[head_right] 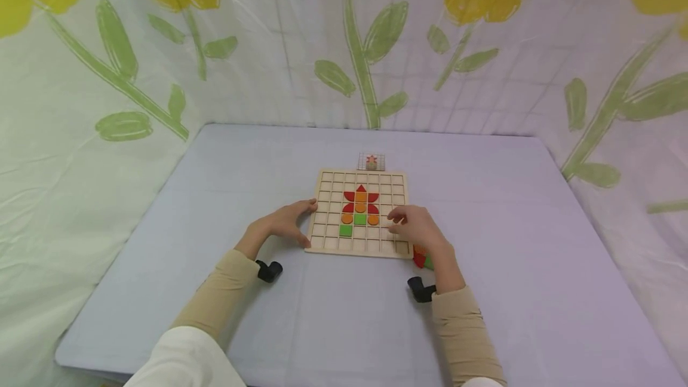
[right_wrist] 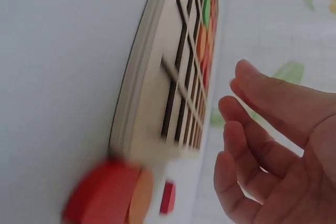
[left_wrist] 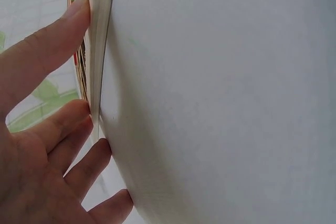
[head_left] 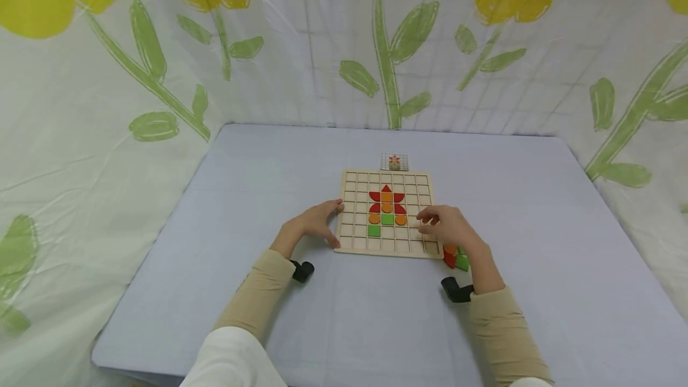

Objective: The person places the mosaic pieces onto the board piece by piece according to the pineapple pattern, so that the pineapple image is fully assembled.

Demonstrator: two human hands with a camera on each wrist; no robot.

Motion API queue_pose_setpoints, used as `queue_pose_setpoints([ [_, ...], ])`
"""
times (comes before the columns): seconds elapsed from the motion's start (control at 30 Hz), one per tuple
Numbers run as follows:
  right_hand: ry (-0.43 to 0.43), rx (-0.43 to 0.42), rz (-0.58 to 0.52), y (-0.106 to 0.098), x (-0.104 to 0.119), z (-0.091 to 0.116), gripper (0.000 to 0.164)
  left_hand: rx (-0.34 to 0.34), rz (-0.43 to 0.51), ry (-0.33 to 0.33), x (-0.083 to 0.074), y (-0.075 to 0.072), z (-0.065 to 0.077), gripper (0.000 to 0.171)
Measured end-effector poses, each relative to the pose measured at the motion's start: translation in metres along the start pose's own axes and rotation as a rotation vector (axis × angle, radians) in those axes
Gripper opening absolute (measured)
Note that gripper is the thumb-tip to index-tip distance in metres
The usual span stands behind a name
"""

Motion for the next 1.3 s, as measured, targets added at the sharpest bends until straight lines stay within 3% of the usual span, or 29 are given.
queue_pose_setpoints([
  [0.23,0.059,0.055,0.016,-0.022,-0.031,0.021,0.020,-0.012,-0.012,0.010,0.001,-0.001,0.000,0.091],
  [0.5,0.076,0.130,0.002,-0.022,-0.047,0.027,0.018,-0.010,-0.002,0.015,0.002,-0.002,-0.002,0.091],
  [1.07,0.105,0.071,0.048,-0.017,-0.046,0.024,0.019,-0.002,0.005,0.006,0.001,0.002,-0.002,0.092],
  [1.3,0.093,-0.015,0.092,-0.019,-0.038,0.023,0.021,-0.001,-0.006,0.018,0.001,0.002,0.000,0.090],
])
Point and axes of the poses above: each hand's wrist, its own z-axis away from the middle knuckle, its own y-axis out of the palm, x = y × z, the point moved 4 cm from there along -z, towards the middle knuckle, and after that the axes turned 4 degrees about -z, right-handed, at the moved point
